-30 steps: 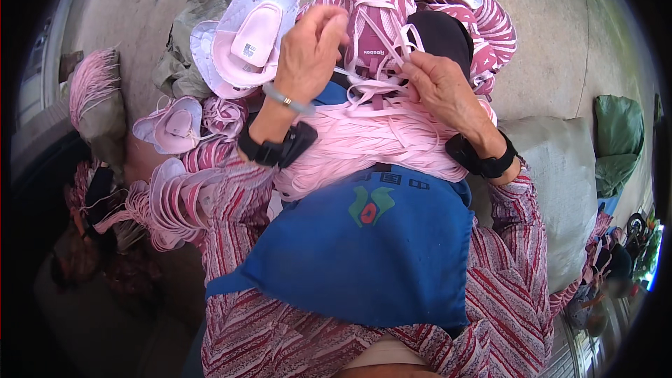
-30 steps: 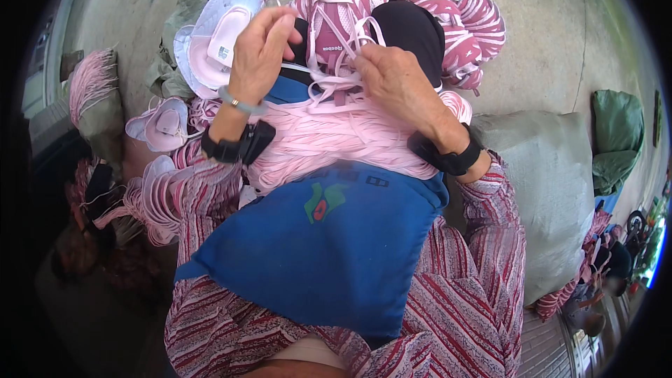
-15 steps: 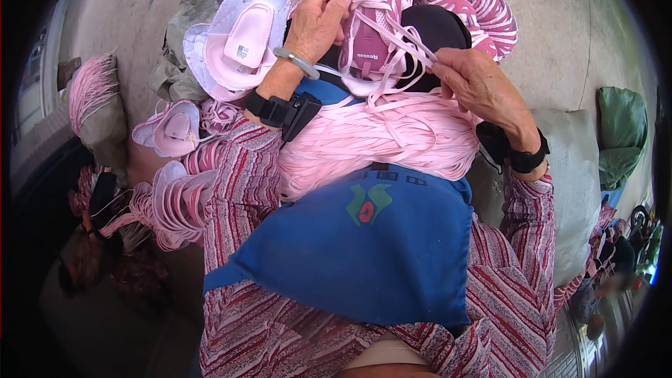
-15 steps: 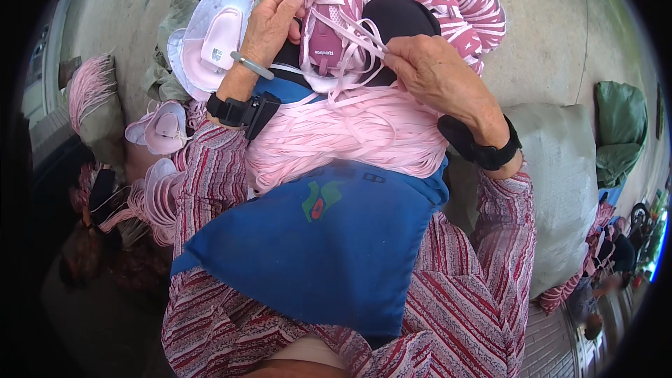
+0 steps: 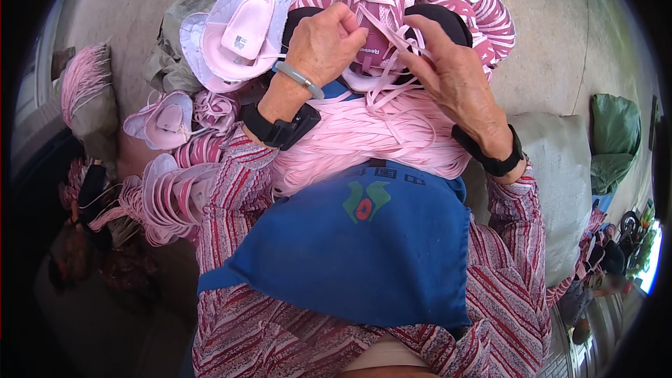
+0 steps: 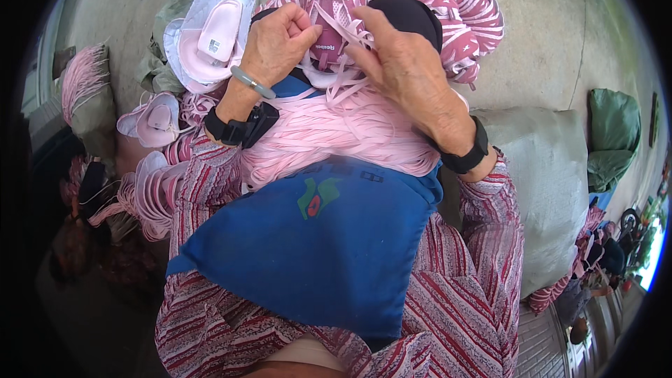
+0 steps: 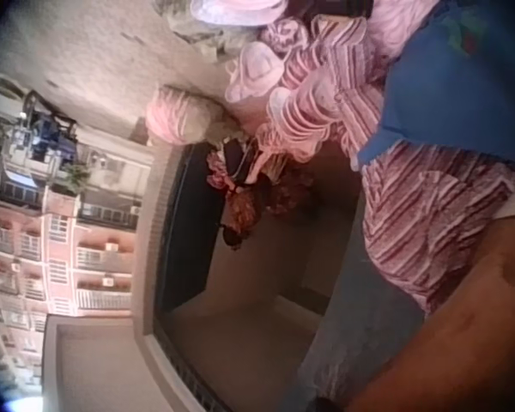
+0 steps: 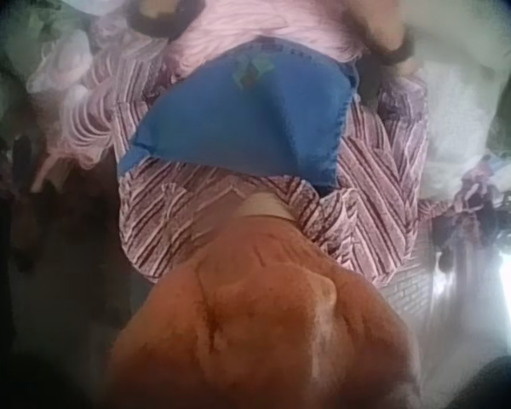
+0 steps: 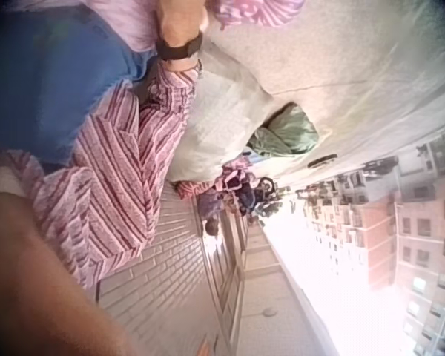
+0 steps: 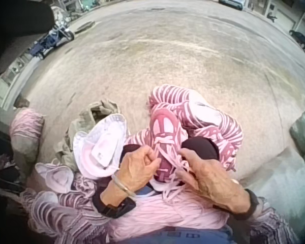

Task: Lacing a series of pink athletic shoes while sitting in an outdoor manufacturing area.

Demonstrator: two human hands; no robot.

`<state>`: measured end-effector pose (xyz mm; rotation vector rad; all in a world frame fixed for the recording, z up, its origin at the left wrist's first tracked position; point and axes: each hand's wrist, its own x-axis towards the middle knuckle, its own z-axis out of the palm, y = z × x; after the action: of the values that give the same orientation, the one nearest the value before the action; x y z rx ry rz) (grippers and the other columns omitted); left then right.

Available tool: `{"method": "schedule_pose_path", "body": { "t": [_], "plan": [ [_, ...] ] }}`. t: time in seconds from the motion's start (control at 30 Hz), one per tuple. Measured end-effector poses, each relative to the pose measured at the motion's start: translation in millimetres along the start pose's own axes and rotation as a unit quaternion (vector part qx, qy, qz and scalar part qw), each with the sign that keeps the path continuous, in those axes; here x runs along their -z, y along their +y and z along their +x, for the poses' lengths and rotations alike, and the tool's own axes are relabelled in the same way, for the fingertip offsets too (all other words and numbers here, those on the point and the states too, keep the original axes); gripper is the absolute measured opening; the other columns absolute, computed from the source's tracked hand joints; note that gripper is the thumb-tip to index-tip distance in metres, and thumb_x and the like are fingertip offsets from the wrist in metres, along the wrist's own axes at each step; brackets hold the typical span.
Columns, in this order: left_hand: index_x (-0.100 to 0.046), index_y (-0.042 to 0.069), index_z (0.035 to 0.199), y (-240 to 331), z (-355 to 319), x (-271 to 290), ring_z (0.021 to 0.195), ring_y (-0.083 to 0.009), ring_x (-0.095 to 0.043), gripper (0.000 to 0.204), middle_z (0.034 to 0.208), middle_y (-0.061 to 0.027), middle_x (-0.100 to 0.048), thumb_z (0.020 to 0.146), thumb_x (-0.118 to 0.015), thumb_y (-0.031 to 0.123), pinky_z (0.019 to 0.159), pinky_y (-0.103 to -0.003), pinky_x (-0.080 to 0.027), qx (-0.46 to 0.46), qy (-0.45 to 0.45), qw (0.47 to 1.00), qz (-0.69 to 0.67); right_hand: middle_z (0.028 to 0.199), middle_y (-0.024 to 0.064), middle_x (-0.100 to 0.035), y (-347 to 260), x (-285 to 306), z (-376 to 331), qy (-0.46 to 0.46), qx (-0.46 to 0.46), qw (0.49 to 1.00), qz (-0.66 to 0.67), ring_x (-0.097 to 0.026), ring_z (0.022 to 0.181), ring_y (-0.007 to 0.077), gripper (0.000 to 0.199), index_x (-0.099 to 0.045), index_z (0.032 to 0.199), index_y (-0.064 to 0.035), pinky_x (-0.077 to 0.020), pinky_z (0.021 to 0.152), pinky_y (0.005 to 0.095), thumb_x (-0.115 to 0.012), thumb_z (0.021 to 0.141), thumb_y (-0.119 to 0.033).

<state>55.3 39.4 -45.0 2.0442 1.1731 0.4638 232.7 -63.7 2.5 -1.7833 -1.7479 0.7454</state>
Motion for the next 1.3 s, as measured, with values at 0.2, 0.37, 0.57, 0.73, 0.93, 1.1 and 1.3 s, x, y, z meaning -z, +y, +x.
{"method": "schedule_pose_path", "body": {
  "t": [0.2, 0.37, 0.57, 0.73, 0.93, 1.1, 1.3],
  "plan": [
    [-0.051, 0.007, 0.08, -13.3, -2.5, 12.2, 0.063, -0.0339, -0.061, 0.009, 0.065, -0.0138, -0.06, 0.076, -0.058, 0.011, 0.06, -0.039, -0.049, 0.047, 0.046, 0.997, 0.042, 0.072, 0.0138, -0.063, 18.6, -21.1, 12.1, -0.038, 0.081, 0.984, -0.153, -0.062, 0.068, 0.0336, 0.041, -0.049, 0.116, -0.0121, -0.0489, 0.059, 0.041, -0.061, 0.077, -0.009],
    [-0.051, 0.007, 0.085, -19.5, -4.4, 11.4, 0.063, -0.0335, -0.06, 0.01, 0.066, -0.0139, -0.06, 0.078, -0.056, 0.01, 0.058, -0.039, -0.048, -0.024, 0.088, 0.996, 0.022, 0.077, 0.014, -0.065, 29.9, -22.0, 13.2, -0.006, 0.089, 0.993, -0.077, -0.063, 0.071, 0.0336, 0.035, -0.054, 0.111, -0.0136, -0.0491, 0.061, 0.0414, -0.06, 0.077, -0.007],
    [-0.059, 0.006, 0.1, 2.0, -10.5, 15.1, 0.052, -0.0109, -0.053, 0.027, 0.059, -0.0021, -0.055, 0.088, -0.057, 0.03, 0.048, -0.028, -0.042, 0.032, -0.026, 0.998, -0.044, 0.061, 0.0097, -0.057, 13.9, -3.1, 8.4, -0.071, 0.075, 0.991, 0.089, -0.055, 0.053, 0.0255, 0.012, -0.061, 0.091, -0.0056, -0.0439, 0.053, 0.0334, -0.057, 0.086, -0.016],
    [-0.047, -0.01, 0.112, 18.8, -4.8, 16.8, 0.06, -0.0146, -0.062, 0.058, 0.085, -0.0131, -0.064, 0.086, -0.058, 0.04, 0.049, -0.022, -0.05, 0.207, -0.174, 0.888, -0.373, 0.06, 0.0059, -0.052, -27.2, -13.3, 1.1, -0.174, 0.006, 0.957, 0.234, -0.049, 0.052, 0.0151, 0.019, -0.057, 0.084, 0.0003, -0.0394, 0.049, 0.0283, -0.053, 0.09, -0.017],
    [-0.04, -0.006, 0.123, 20.3, -22.2, 4.0, 0.059, -0.0136, -0.06, 0.048, 0.088, -0.0112, -0.062, 0.086, -0.06, 0.018, 0.05, -0.022, -0.049, 0.16, -0.112, 0.909, -0.367, 0.074, 0.017, -0.059, -38.6, -18.0, -11.1, -0.152, 0.162, 0.975, 0.016, -0.059, 0.066, 0.0322, 0.014, -0.058, 0.088, 0.0001, -0.0481, 0.061, 0.04, -0.055, 0.085, -0.014],
    [-0.05, 0.001, 0.118, 16.7, -34.8, 2.7, 0.068, -0.0065, -0.052, 0.031, 0.085, -0.0039, -0.06, 0.09, -0.053, 0.014, 0.062, -0.021, -0.044, 0.107, -0.062, 0.958, -0.259, 0.081, 0.0132, -0.056, -1.6, -11.7, 33.4, 0.115, 0.129, 0.982, -0.071, -0.059, 0.071, 0.0319, 0.016, -0.059, 0.097, -0.0058, -0.0484, 0.061, 0.038, -0.057, 0.085, -0.016],
    [-0.057, 0.001, 0.102, 11.3, -42.3, 8.4, 0.08, -0.0358, -0.063, 0.021, 0.089, -0.0196, -0.063, 0.084, -0.058, 0.013, 0.069, -0.036, -0.049, 0.008, 0.04, 0.979, -0.198, 0.091, 0.0126, -0.054, 11.7, -31.5, 64.4, 0.048, 0.114, 0.984, -0.125, -0.06, 0.072, 0.0319, 0.018, -0.056, 0.101, -0.01, -0.0496, 0.061, 0.0381, -0.058, 0.083, -0.014]
  ]
}}
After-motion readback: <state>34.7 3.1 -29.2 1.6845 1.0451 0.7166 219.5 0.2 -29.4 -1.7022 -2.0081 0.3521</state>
